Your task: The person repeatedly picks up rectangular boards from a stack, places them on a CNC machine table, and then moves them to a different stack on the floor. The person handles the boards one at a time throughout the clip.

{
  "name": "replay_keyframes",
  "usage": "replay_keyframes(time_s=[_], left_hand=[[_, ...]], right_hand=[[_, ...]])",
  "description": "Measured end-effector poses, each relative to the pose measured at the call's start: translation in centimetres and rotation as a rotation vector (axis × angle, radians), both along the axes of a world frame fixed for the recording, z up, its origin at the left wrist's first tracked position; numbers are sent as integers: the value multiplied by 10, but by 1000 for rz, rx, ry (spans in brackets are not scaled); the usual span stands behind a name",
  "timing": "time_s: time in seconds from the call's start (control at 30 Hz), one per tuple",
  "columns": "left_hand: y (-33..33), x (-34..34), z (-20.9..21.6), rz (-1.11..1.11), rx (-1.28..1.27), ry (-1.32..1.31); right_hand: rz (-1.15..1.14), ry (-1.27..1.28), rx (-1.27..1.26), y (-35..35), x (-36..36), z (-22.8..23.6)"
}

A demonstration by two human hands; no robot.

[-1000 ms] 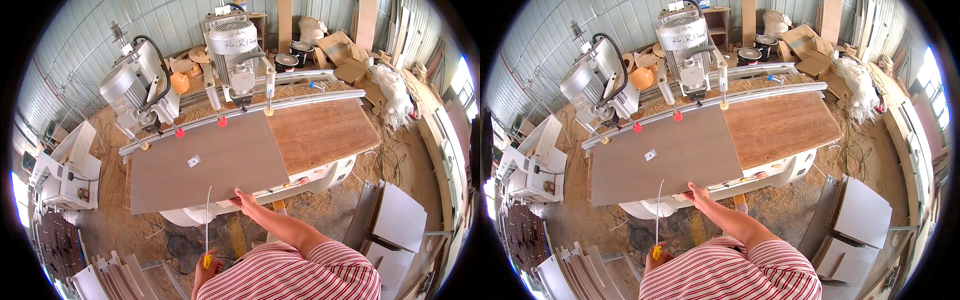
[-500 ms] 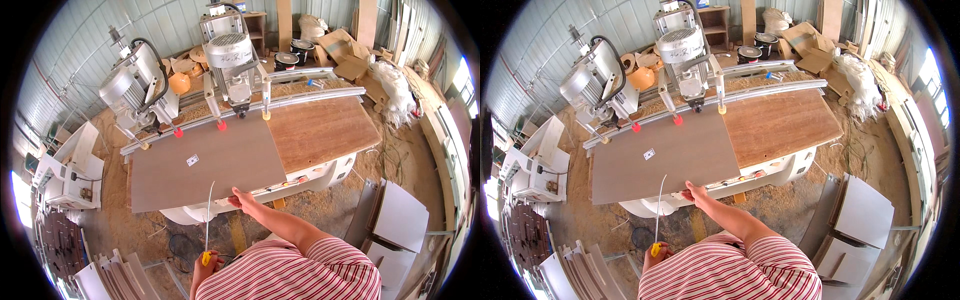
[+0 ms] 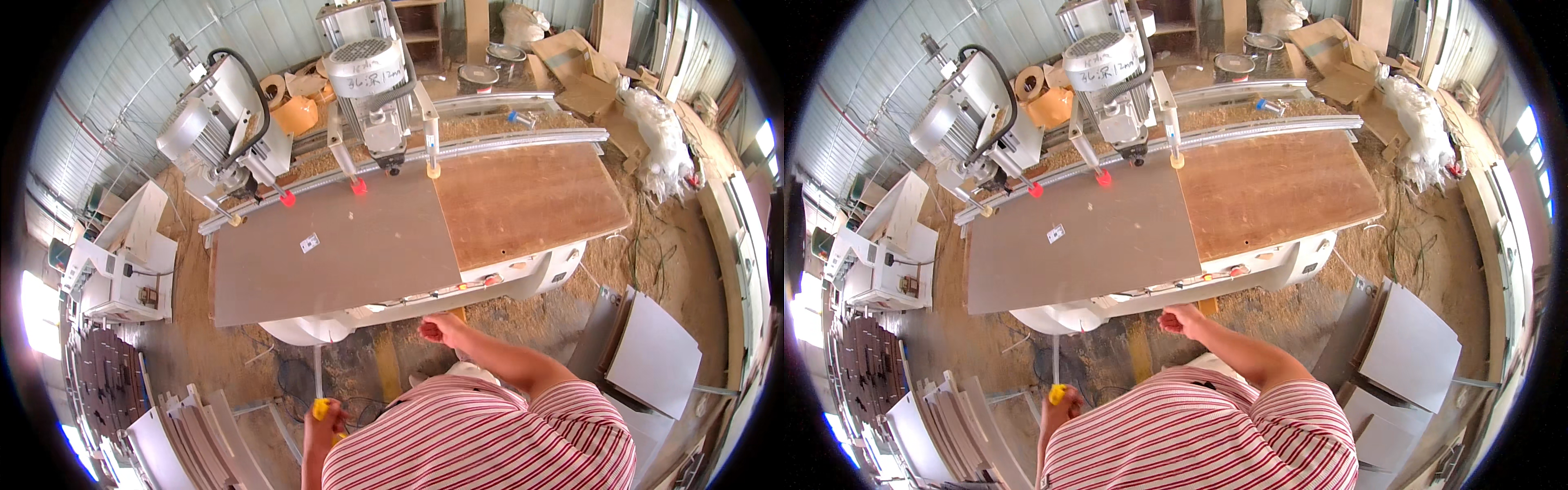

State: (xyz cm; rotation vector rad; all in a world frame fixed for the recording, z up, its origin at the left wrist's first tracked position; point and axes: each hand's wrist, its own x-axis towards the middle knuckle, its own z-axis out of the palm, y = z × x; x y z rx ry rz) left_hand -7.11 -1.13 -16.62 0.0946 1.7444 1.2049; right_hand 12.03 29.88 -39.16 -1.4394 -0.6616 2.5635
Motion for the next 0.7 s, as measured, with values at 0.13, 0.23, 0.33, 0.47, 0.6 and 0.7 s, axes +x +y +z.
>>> replay_keyframes(time_s=[0.13,0.23,0.33,0.47,0.6,0.7], left_hand=[[-7,4,5,-214,-47,-188],[-10,-1,-11,-3,-21,-123],[-6,-4,-6,175,81,-208],[40,39,35,-155,-103,-309],[32,24,-6,-108,-38,-232],[19,-4,-49,301,78,-24]], right_hand=[[-83,-19,-57,10,43,-27],[-103,-44,-34,20,63,-26],[-194,-21,-61,32,71,-25],[-301,36,-79,50,75,-23],[-397,100,-47,72,61,-8],[-335,165,-5,87,47,2]])
